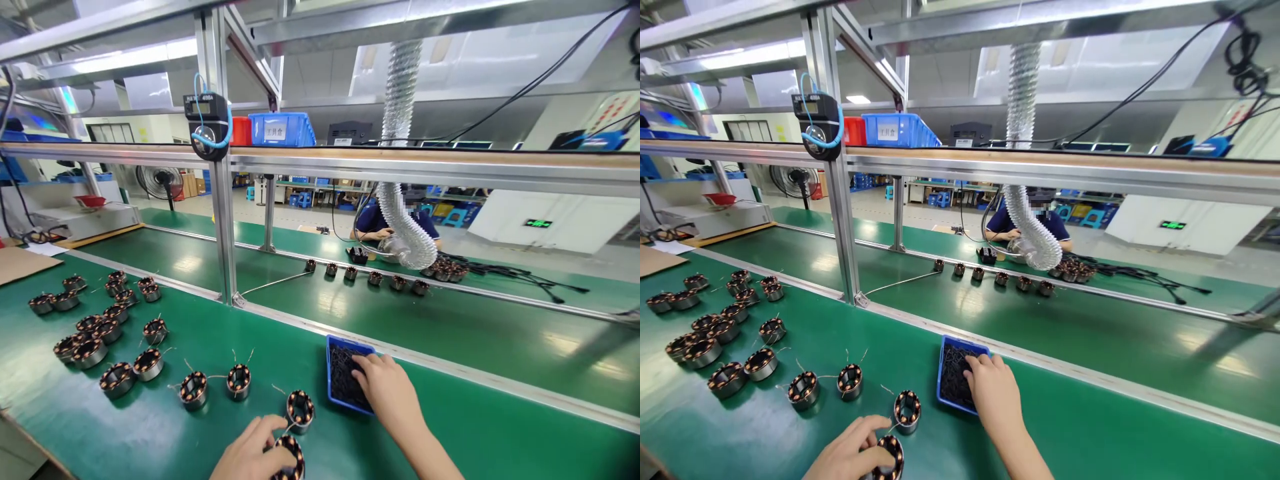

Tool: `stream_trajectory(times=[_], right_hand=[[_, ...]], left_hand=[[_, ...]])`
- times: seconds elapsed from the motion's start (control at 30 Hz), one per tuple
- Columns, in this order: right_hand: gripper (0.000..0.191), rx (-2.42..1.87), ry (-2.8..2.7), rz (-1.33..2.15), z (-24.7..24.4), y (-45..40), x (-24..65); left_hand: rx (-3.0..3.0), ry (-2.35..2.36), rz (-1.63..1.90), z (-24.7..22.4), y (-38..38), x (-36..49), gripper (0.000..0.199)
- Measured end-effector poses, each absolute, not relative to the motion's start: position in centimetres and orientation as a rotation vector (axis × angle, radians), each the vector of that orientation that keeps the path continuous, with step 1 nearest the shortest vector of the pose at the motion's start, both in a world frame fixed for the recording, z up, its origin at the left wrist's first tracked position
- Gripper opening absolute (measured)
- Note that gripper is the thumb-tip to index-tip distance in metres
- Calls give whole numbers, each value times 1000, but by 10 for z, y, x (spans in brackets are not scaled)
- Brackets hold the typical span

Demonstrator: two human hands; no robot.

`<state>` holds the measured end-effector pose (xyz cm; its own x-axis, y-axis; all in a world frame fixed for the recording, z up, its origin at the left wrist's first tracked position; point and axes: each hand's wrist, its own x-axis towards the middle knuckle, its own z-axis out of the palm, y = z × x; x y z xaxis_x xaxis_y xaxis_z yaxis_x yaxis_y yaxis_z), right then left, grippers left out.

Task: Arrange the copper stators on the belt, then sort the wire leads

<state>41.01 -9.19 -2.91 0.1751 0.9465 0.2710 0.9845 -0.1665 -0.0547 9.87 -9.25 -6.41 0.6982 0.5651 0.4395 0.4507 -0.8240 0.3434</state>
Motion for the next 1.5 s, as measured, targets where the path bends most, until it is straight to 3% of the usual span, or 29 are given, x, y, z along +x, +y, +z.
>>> stream_trajectory(times=[0.17,0.33,0.5,0.7,0.93,1.3,1.5], right_hand=[[16,-2267,-1886,-231,-27,-76,409],[21,-2255,-1788,-180,-27,-78,409],[23,-2198,-1678,-76,-30,-77,422],[31,-2069,-1585,71,-22,-80,414],[30,-1602,-1775,491,-4,-78,330],[24,-1502,-1938,495,-47,-64,281],[29,-1604,-1810,688,-50,-50,275]], left_hand=[[2824,1249,921,-51,-45,70,24],[2890,1263,761,-53,-24,66,22],[2719,1364,591,-44,-54,89,3],[2707,1191,656,-37,-68,84,35],[2653,1290,772,-38,-64,92,11],[2569,1610,974,-56,-70,87,1],[2635,1487,946,-67,-71,85,26]])
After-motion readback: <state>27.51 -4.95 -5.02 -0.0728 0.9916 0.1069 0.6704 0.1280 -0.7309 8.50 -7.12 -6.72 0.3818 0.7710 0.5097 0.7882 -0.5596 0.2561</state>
